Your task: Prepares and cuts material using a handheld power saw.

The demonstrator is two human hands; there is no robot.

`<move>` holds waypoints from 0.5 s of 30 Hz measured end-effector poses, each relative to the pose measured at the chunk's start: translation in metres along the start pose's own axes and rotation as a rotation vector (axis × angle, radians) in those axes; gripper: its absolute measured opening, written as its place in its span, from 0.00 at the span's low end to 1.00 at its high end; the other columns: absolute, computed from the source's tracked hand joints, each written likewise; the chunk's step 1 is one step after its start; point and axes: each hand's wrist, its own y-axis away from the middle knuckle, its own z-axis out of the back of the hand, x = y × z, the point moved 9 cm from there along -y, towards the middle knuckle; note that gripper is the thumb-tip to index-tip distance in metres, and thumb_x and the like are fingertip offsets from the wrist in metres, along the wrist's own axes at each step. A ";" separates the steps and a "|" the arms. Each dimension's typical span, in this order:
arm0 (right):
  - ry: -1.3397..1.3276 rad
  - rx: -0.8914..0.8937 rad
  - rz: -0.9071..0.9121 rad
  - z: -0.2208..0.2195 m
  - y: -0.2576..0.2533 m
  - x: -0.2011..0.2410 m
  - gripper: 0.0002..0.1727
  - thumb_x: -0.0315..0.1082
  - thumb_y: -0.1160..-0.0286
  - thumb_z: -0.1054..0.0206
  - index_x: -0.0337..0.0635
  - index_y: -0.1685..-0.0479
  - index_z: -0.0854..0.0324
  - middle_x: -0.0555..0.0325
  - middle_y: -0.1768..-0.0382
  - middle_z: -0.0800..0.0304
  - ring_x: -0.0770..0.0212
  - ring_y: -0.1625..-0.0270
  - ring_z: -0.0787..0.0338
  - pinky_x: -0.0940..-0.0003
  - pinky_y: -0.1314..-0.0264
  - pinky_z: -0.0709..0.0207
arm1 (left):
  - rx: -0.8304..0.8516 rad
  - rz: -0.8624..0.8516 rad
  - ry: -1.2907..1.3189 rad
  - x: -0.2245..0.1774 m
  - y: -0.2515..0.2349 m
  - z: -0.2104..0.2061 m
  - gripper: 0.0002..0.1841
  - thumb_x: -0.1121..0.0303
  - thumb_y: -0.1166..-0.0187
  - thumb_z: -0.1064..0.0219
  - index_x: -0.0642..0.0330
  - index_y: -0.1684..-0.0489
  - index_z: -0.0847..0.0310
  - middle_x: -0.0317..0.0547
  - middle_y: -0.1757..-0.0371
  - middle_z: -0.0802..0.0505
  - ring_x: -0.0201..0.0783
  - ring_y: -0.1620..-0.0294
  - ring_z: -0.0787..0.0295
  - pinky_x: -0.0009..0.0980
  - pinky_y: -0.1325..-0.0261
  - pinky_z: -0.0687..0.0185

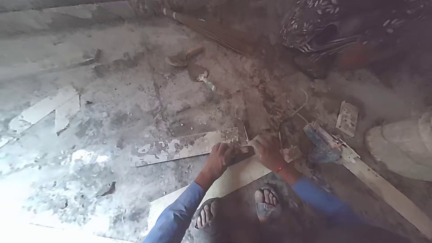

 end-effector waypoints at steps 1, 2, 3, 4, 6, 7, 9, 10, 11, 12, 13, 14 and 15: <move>0.004 -0.017 0.051 -0.002 0.002 0.009 0.14 0.33 0.18 0.41 0.52 0.46 0.09 0.53 0.51 0.08 0.53 0.53 0.06 0.56 0.54 0.11 | -0.015 -0.007 -0.006 -0.001 -0.001 0.001 0.17 0.60 0.17 0.34 0.54 0.35 0.12 0.55 0.46 0.07 0.56 0.43 0.10 0.50 0.38 0.14; 0.004 -0.029 0.077 -0.005 0.004 0.015 0.14 0.33 0.18 0.41 0.50 0.45 0.10 0.52 0.49 0.10 0.54 0.52 0.07 0.59 0.54 0.10 | -0.025 -0.017 -0.018 -0.002 -0.001 0.001 0.17 0.60 0.17 0.34 0.54 0.35 0.12 0.55 0.47 0.07 0.56 0.43 0.10 0.49 0.38 0.13; 0.004 -0.041 0.090 -0.007 0.006 0.019 0.14 0.32 0.19 0.40 0.49 0.44 0.10 0.51 0.48 0.10 0.54 0.50 0.07 0.61 0.52 0.11 | -0.029 -0.027 -0.034 -0.004 -0.001 0.001 0.18 0.61 0.17 0.34 0.55 0.34 0.12 0.56 0.46 0.07 0.57 0.43 0.10 0.50 0.38 0.13; 0.013 -0.049 0.094 -0.008 0.007 0.022 0.15 0.31 0.21 0.40 0.48 0.41 0.11 0.51 0.47 0.10 0.54 0.48 0.07 0.61 0.50 0.11 | -0.030 -0.041 -0.054 -0.006 -0.001 0.001 0.17 0.62 0.18 0.34 0.56 0.34 0.13 0.57 0.46 0.08 0.58 0.43 0.10 0.50 0.39 0.13; 0.035 -0.071 0.097 -0.005 0.012 0.024 0.17 0.30 0.24 0.38 0.47 0.38 0.12 0.50 0.46 0.10 0.53 0.45 0.08 0.61 0.47 0.11 | -0.032 -0.061 -0.097 -0.006 0.007 0.003 0.16 0.67 0.20 0.34 0.59 0.37 0.13 0.59 0.46 0.09 0.59 0.43 0.11 0.52 0.39 0.13; 0.050 -0.068 0.102 -0.004 0.016 0.022 0.19 0.30 0.25 0.37 0.46 0.37 0.13 0.49 0.45 0.10 0.51 0.44 0.08 0.60 0.47 0.11 | -0.044 -0.039 -0.099 -0.003 0.017 0.008 0.16 0.69 0.21 0.33 0.61 0.38 0.14 0.60 0.46 0.09 0.60 0.42 0.11 0.53 0.38 0.14; 0.067 -0.037 0.099 -0.006 0.029 0.015 0.20 0.30 0.27 0.36 0.46 0.36 0.13 0.49 0.44 0.10 0.50 0.43 0.08 0.56 0.47 0.11 | -0.092 0.090 -0.087 0.010 0.055 0.027 0.16 0.72 0.24 0.32 0.62 0.40 0.14 0.60 0.45 0.10 0.60 0.42 0.12 0.55 0.38 0.15; 0.074 -0.017 0.087 -0.009 0.035 0.010 0.19 0.31 0.25 0.36 0.47 0.36 0.13 0.50 0.44 0.10 0.49 0.43 0.08 0.54 0.46 0.11 | -0.125 0.176 -0.087 0.020 0.081 0.039 0.15 0.71 0.24 0.32 0.62 0.41 0.13 0.61 0.44 0.10 0.62 0.42 0.11 0.57 0.38 0.14; 0.087 0.013 0.067 -0.012 0.041 0.004 0.18 0.32 0.23 0.36 0.48 0.37 0.12 0.51 0.43 0.09 0.48 0.42 0.08 0.52 0.45 0.11 | -0.173 0.257 -0.111 0.030 0.111 0.052 0.15 0.68 0.24 0.31 0.63 0.42 0.12 0.62 0.44 0.09 0.62 0.43 0.11 0.58 0.39 0.14; 0.109 0.055 0.047 -0.017 0.047 0.000 0.18 0.32 0.22 0.37 0.48 0.36 0.12 0.50 0.42 0.09 0.47 0.41 0.08 0.51 0.44 0.11 | -0.214 0.337 -0.153 0.039 0.143 0.064 0.16 0.66 0.24 0.31 0.63 0.43 0.12 0.63 0.45 0.09 0.64 0.44 0.10 0.59 0.40 0.14; 0.133 0.096 0.034 -0.021 0.052 -0.002 0.17 0.32 0.22 0.37 0.46 0.37 0.12 0.49 0.42 0.08 0.46 0.41 0.08 0.50 0.44 0.11 | -0.235 0.419 -0.210 0.044 0.175 0.075 0.15 0.64 0.24 0.31 0.62 0.45 0.11 0.63 0.47 0.09 0.65 0.46 0.10 0.59 0.41 0.15; 0.141 0.166 0.020 -0.026 0.057 -0.003 0.17 0.32 0.20 0.38 0.43 0.36 0.12 0.46 0.40 0.08 0.44 0.39 0.08 0.48 0.42 0.12 | -0.229 0.512 -0.251 0.047 0.207 0.085 0.16 0.63 0.24 0.31 0.63 0.46 0.11 0.66 0.47 0.10 0.68 0.45 0.11 0.61 0.39 0.16; 0.154 0.230 0.022 -0.032 0.062 -0.002 0.17 0.31 0.18 0.40 0.40 0.37 0.13 0.44 0.39 0.09 0.42 0.38 0.09 0.47 0.42 0.13 | -0.203 0.605 -0.257 0.047 0.238 0.094 0.16 0.64 0.24 0.29 0.67 0.47 0.11 0.70 0.45 0.10 0.72 0.43 0.13 0.64 0.37 0.18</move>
